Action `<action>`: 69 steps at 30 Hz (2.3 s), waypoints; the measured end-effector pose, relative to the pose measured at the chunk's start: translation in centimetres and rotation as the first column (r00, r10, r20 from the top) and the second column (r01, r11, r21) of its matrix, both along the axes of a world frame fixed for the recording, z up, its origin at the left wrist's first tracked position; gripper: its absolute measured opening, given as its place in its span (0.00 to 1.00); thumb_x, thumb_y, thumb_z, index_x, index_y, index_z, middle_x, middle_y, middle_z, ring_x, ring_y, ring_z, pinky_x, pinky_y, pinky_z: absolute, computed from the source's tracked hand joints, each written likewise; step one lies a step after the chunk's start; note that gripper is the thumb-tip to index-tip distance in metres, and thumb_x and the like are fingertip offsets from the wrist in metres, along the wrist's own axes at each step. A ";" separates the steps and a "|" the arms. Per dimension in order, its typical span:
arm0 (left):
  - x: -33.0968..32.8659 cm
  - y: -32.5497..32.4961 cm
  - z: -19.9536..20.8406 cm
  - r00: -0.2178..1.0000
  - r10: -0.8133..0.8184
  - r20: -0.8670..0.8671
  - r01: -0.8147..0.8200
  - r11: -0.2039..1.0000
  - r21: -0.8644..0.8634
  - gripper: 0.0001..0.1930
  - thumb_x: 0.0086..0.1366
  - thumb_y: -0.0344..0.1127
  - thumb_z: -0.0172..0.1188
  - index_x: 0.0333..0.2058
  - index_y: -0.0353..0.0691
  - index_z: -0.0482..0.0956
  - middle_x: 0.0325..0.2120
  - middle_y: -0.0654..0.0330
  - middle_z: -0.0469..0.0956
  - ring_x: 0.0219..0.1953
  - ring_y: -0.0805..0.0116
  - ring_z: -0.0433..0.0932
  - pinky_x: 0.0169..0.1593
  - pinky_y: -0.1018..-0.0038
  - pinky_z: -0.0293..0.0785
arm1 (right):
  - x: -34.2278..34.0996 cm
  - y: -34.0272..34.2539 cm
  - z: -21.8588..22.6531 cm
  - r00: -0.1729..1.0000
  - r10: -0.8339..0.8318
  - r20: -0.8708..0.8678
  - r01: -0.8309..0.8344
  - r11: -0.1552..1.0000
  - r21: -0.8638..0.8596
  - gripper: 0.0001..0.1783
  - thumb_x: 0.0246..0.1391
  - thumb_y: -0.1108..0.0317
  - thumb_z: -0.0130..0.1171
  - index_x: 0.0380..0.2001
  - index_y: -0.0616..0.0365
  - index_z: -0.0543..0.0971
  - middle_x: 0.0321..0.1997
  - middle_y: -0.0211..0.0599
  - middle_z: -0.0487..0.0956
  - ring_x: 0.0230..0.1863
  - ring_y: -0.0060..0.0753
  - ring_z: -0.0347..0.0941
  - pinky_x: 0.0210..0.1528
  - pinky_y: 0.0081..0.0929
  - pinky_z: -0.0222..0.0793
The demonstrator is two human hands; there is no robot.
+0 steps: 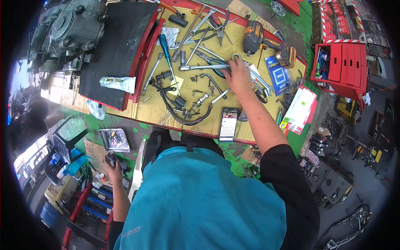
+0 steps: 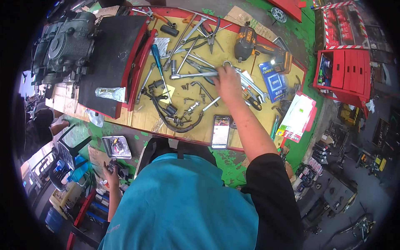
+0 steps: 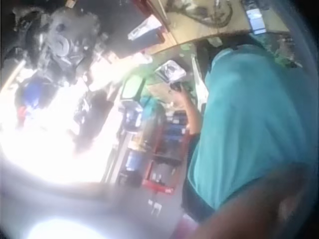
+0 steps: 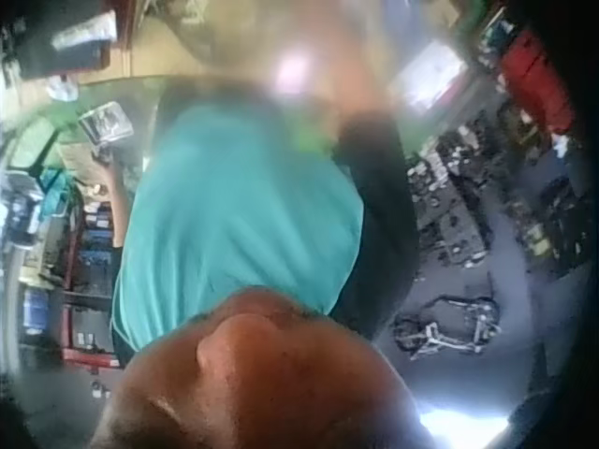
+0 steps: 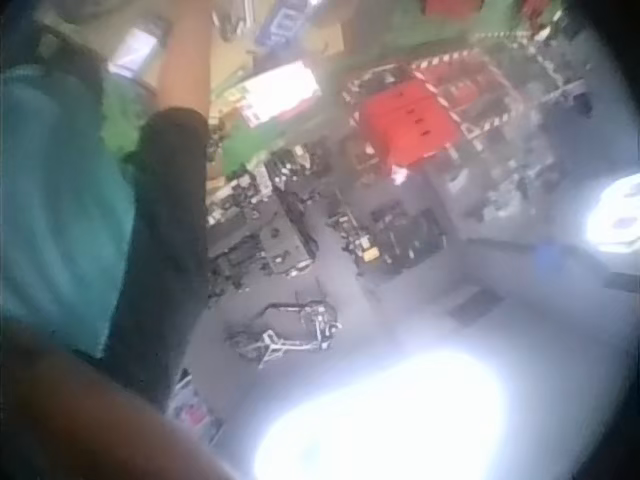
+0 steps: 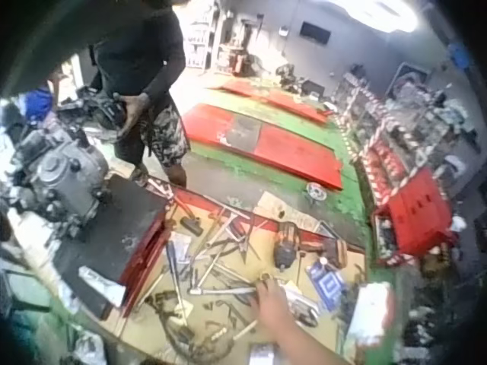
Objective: The person works on a motorcycle engine mounted on a stand, using a screwdriver to loosen a bolt on the fan cover. They remove the cover and then use a power impact wrench to tighten bolts on the engine casing. Another person assists by holding the engine steady.
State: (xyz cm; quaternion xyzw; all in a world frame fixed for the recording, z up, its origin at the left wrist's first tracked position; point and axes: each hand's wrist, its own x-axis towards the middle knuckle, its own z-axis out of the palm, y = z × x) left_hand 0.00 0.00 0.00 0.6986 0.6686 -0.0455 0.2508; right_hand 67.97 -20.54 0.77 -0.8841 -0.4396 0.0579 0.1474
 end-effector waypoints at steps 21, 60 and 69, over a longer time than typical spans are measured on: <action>1.2 9.9 4.0 0.988 0.079 0.132 -0.117 0.945 0.307 0.41 0.59 0.36 0.68 0.67 0.40 0.57 0.58 0.43 0.67 0.58 0.46 0.72 0.60 0.61 0.70 | -6.8 -1.6 1.4 0.959 -0.169 -0.227 0.172 0.985 -0.006 0.13 0.45 0.66 0.65 0.32 0.61 0.76 0.29 0.50 0.80 0.32 0.55 0.78 0.34 0.45 0.72; 22.2 52.7 6.1 0.251 -0.264 0.931 0.757 0.653 -0.019 0.28 0.57 0.24 0.68 0.56 0.32 0.71 0.47 0.56 0.80 0.48 0.69 0.78 0.55 0.69 0.73 | -45.5 38.4 12.1 0.319 0.027 -0.947 0.762 0.587 0.273 0.13 0.58 0.79 0.61 0.47 0.69 0.76 0.44 0.43 0.80 0.44 0.36 0.81 0.51 0.31 0.79; 23.2 54.5 7.4 0.332 -0.429 0.840 0.859 0.506 -0.081 0.19 0.59 0.30 0.69 0.48 0.32 0.78 0.40 0.56 0.84 0.40 0.70 0.80 0.48 0.69 0.75 | -45.0 55.2 6.3 0.214 0.230 -0.949 0.969 0.070 0.236 0.11 0.58 0.81 0.60 0.43 0.66 0.75 0.42 0.42 0.80 0.43 0.35 0.81 0.52 0.30 0.80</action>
